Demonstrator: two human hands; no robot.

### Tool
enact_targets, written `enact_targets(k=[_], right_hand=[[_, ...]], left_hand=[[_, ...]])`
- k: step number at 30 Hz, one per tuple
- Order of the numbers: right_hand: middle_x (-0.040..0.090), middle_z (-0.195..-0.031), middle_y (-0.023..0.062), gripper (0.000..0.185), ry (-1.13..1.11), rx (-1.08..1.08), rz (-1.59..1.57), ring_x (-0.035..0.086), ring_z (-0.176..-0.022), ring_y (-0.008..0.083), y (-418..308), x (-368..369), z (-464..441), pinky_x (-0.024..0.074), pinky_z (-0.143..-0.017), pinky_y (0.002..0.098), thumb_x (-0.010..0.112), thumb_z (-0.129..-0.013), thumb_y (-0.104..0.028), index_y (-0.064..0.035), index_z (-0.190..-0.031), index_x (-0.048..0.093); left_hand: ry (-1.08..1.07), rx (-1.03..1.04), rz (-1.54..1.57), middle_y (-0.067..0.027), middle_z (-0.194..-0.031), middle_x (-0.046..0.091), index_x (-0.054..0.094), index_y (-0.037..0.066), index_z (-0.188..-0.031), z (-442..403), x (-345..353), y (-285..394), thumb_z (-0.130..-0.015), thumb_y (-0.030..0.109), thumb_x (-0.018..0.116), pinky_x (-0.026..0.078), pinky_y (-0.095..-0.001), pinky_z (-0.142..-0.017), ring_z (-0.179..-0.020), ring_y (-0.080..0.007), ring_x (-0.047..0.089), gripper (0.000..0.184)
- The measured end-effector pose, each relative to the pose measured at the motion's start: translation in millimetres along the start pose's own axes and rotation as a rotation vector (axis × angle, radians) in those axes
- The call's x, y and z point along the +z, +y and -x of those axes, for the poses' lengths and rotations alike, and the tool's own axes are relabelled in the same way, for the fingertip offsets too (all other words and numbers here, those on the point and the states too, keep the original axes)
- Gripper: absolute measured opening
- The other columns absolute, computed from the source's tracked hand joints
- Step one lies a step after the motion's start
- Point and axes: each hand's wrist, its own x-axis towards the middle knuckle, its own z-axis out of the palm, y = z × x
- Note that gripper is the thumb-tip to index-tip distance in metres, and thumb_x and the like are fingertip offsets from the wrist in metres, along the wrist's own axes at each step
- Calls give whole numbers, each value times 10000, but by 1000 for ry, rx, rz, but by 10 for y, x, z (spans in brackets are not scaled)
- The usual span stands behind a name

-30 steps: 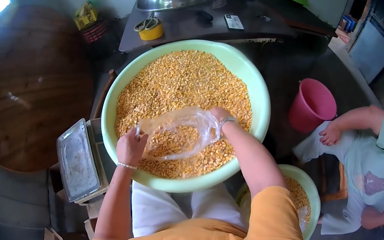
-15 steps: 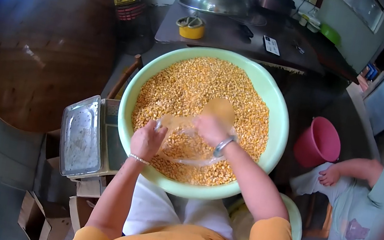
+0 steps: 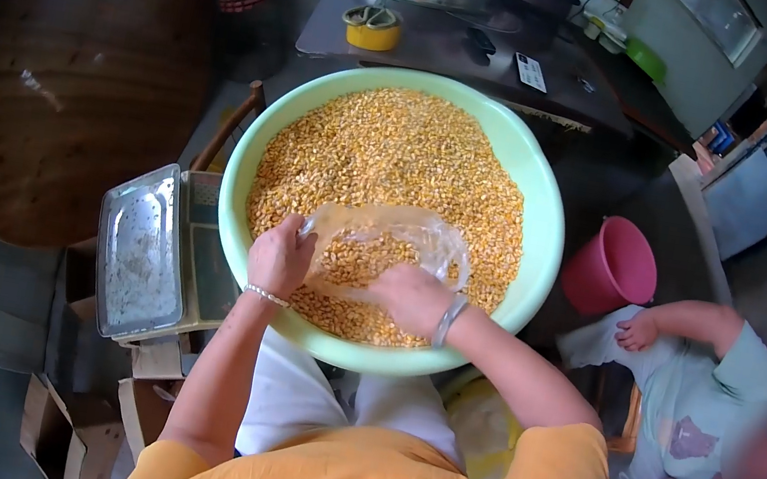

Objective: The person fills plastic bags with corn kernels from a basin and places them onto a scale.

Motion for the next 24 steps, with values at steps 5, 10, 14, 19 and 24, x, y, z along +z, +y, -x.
enact_targets(k=[5,10,14,19,24], right_hand=[[600,-776,100,109,-137,-59,9,574,-781,290,-213,-42,199,465,-738,394,521,-681,-47,-67,-731,616],[626,-817,95,131,409,10,-269,609,-683,244,6,-124,194,502,-624,338,527,-720,-47,-58,-792,636],[643,-860,92,244,727,468,-787,605,-574,182,313,-350,282,501,-525,295,498,-823,-73,-57,-1047,593],[643,-861,88,343,1583,750,-1462,586,-562,147,842,-624,837,478,-503,258,488,-870,-98,-87,-1213,487],[663,-837,63,175,2393,709,-1448,585,-610,146,1498,-828,2093,473,-569,280,511,-880,-147,-127,-1053,527]], left_hand=[[-6,-36,-21,-182,-715,620,590,74,-967,15,13,-8,-771,237,627,471,-449,-638,-721,-368,604,258],[9,-39,26,-153,-720,626,594,74,-1004,20,-23,65,-741,267,663,483,-419,-638,-701,-336,616,333],[-10,-45,-17,-149,-709,631,612,75,-990,17,-8,76,-740,265,664,484,-409,-632,-683,-330,620,319],[-18,-17,-97,-184,-730,633,621,109,-962,5,46,34,-772,279,611,485,-460,-653,-702,-374,609,255],[56,63,-7,-181,-667,601,625,72,-884,39,40,57,-775,270,651,464,-432,-575,-639,-361,594,228]])
